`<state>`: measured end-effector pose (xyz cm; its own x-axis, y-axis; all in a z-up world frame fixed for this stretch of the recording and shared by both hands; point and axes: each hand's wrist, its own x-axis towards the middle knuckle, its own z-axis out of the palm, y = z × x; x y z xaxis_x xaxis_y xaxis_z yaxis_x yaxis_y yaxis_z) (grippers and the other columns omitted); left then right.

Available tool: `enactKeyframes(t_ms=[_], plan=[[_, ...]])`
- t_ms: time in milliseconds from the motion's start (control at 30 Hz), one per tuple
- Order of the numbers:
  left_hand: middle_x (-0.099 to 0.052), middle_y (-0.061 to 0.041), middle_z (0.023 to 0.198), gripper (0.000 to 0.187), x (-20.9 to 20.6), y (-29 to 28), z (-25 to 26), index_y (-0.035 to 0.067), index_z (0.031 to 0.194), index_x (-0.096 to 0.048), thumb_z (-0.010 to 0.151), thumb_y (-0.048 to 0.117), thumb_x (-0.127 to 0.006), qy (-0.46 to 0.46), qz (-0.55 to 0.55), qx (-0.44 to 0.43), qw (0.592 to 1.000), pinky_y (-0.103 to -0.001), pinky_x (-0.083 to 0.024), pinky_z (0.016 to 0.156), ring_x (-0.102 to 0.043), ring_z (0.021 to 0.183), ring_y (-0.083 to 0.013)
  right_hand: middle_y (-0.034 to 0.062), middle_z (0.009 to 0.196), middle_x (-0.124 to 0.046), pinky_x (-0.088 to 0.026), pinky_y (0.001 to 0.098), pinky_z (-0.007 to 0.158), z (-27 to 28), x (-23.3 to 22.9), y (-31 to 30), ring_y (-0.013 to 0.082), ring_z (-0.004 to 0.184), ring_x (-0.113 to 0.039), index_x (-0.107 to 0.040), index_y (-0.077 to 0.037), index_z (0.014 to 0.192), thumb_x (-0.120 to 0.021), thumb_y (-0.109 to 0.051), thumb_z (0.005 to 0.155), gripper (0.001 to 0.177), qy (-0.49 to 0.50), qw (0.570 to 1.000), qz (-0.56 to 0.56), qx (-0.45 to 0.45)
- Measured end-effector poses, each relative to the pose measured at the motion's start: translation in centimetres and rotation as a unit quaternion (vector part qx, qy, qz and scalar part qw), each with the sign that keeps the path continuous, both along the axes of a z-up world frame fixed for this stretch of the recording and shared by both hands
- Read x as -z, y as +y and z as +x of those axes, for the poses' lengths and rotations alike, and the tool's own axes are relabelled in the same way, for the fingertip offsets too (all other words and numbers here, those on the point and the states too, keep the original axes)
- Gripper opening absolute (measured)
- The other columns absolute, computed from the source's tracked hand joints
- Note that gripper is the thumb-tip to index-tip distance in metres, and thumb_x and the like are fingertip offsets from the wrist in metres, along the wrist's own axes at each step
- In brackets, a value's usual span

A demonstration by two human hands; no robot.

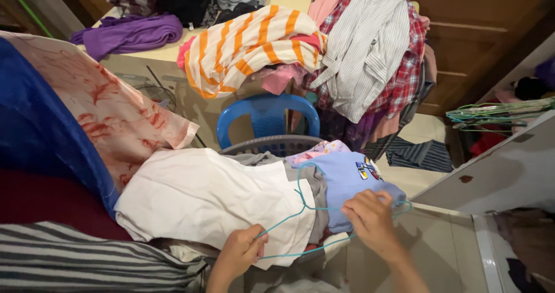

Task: The person takes shirts and pants from a pile, places them on hangers, and hangs them in a closet. The person buttons a white shirt before hanging it and adjusts garments on the hanger before placing them on the closet rail.

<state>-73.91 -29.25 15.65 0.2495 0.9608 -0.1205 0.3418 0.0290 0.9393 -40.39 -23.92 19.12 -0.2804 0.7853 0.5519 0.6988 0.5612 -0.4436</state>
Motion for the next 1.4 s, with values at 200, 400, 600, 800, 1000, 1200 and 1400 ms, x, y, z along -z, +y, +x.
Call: enactKeyframes(t_ms=[200,400,600,800,1000,1200,1400], plan=[[-0.064,-0.007,0.056,0.016,-0.7,-0.6,2.9,0.001,0.084,-0.065,0.093,0.014,-0.067,0.011,0.066,-0.003,0.998,-0.032,-0.050,0.050,-0.064,0.049,-0.0174,-0.0017,0.073,-0.060,-0.031,0.0394,0.085,2.5,-0.6,-0.2,0.0168,0.075,-0.057,-0.068,-0.012,0.081,-0.073,-0.016,0.083,0.007,0.013,0.999,0.013,-0.026],[-0.067,-0.012,0.063,0.018,1.1,-2.5,3.1,0.000,0.082,-0.067,0.087,0.017,-0.071,0.031,0.101,-0.079,0.991,-0.033,-0.051,0.052,-0.066,0.055,-0.0206,-0.0013,0.073,-0.060,-0.032,0.0378,0.084,4.6,-0.9,0.2,0.0178,0.076,-0.057,-0.068,-0.011,0.080,-0.073,-0.016,0.083,0.008,0.025,0.998,0.044,-0.033],[-0.073,-0.009,0.068,0.023,4.7,-3.8,1.9,-0.002,0.078,-0.067,0.095,0.012,-0.060,-0.055,0.113,-0.136,0.983,-0.030,-0.055,0.062,-0.068,0.064,-0.0165,-0.0015,0.076,-0.063,-0.033,0.0383,0.085,5.0,-0.6,0.4,0.0176,0.078,-0.059,-0.067,-0.011,0.080,-0.073,-0.016,0.083,0.008,0.026,0.999,0.036,-0.011],[-0.068,-0.007,0.065,0.026,6.1,-0.8,0.0,-0.001,0.076,-0.064,0.098,0.011,-0.057,-0.105,0.120,-0.166,0.973,-0.029,-0.054,0.061,-0.064,0.061,-0.0143,-0.0019,0.078,-0.064,-0.032,0.0386,0.085,1.6,-0.7,1.0,0.0177,0.079,-0.059,-0.068,-0.012,0.081,-0.072,-0.016,0.085,0.007,0.012,0.998,0.057,0.019],[-0.064,-0.005,0.063,0.028,4.1,2.6,-5.2,0.000,0.075,-0.058,0.101,0.011,-0.055,-0.097,0.125,-0.099,0.982,-0.029,-0.051,0.059,-0.061,0.059,-0.0129,-0.0026,0.074,-0.063,-0.030,0.0402,0.085,-5.5,-0.6,2.3,0.0163,0.075,-0.058,-0.069,-0.012,0.082,-0.073,-0.013,0.084,0.005,-0.003,0.997,0.060,0.048],[-0.063,-0.005,0.065,0.029,3.4,4.1,-9.3,-0.001,0.076,-0.059,0.101,0.013,-0.057,-0.092,0.088,-0.042,0.991,-0.030,-0.051,0.061,-0.060,0.062,-0.0130,0.0005,0.082,-0.062,-0.032,0.0385,0.085,-13.1,0.6,3.2,0.0189,0.080,-0.058,-0.065,-0.010,0.088,-0.071,-0.008,0.082,0.009,0.033,0.998,0.053,0.012],[-0.068,-0.007,0.069,0.020,3.3,5.9,-14.4,0.000,0.080,-0.065,0.095,0.014,-0.065,-0.038,0.079,-0.017,0.996,-0.031,-0.051,0.064,-0.062,0.066,-0.0161,0.0028,0.076,-0.059,-0.034,0.0363,0.080,-16.1,0.4,2.9,0.0196,0.074,-0.057,-0.069,-0.009,0.088,-0.067,-0.006,0.080,0.009,0.069,0.996,-0.034,-0.035]])
